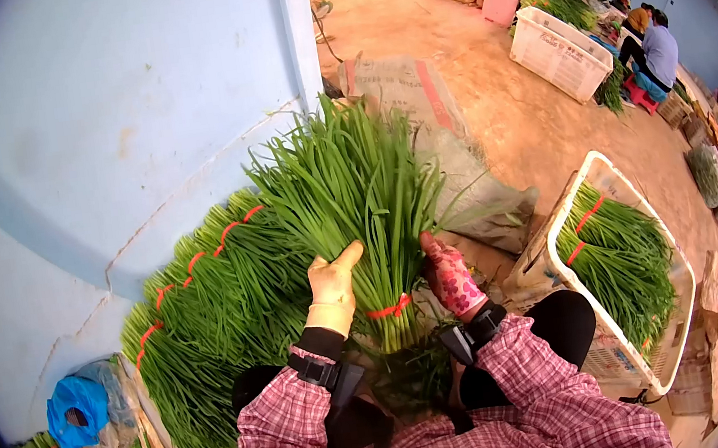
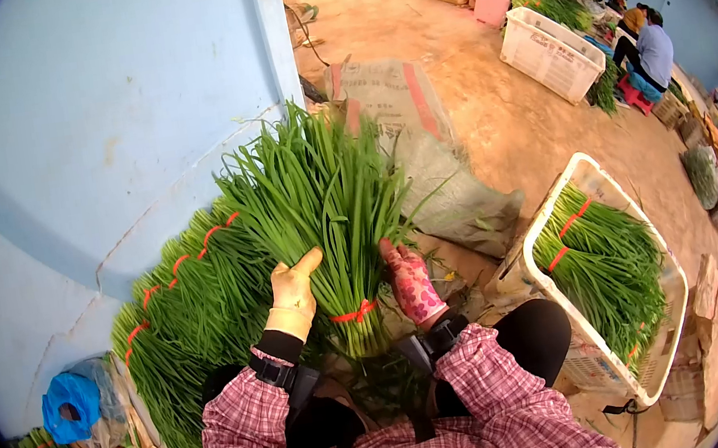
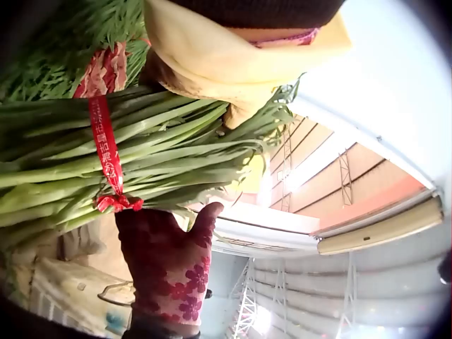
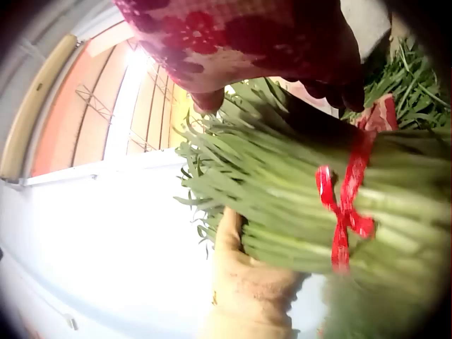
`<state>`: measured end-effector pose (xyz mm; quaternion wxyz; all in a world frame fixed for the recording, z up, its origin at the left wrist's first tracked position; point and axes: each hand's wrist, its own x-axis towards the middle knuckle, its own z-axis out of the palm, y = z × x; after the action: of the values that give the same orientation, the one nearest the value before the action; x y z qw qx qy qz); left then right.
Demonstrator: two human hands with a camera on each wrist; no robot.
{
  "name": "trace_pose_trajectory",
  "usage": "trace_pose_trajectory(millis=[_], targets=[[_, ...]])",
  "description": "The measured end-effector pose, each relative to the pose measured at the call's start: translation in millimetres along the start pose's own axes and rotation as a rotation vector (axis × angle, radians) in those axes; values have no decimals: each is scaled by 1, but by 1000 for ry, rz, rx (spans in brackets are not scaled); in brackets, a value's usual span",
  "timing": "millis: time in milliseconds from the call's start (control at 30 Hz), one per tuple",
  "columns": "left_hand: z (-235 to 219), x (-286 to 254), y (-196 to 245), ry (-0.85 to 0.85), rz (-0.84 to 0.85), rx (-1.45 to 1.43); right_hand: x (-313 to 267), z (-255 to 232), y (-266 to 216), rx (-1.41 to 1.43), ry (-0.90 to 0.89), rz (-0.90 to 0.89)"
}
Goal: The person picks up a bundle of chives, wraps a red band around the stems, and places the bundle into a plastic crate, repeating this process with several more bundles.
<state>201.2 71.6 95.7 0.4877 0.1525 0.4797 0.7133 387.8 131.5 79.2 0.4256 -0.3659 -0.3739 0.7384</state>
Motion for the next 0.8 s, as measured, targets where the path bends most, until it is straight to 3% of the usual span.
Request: trace_pose_trajectory(millis=[100,167,200,233,300,367,433,500,533,633,700,800], targets=[[33,-31,7,-314,157,441,-8,6,1,38,-92,76],[51,-55,28,-548,335,580,12,-4,5,301,-112,248],[48,-54,43,-648,216,523,15,-10,4,319,-139,281],[43,-49,44,-567,142,255,16,-15,1,305,-167,294],[19,-25,50,-388,265,227,14,-23,-2,242,-202,295],[4,-14,43,-283,229,159,10,-27,-4,178,-214,286],[-20,0,7,-334,-91,114,7,-28,-2,121,-211,275],[-36,15,-37,-579,-280,-18,6,-29,-3,61,-213,260],[-9,-14,-10,-696,-260,-53,8,-29,-3,33,-210,254],[-2,-31,15,-768,-196,106,23,-25,-5,-32,-205,243],[-14,-30,14,-812,-290,216,25,-29,-9,-91,-221,242],[-6,-36,7,-680,-400,-67,17,-43,-15,-389,-266,184]])
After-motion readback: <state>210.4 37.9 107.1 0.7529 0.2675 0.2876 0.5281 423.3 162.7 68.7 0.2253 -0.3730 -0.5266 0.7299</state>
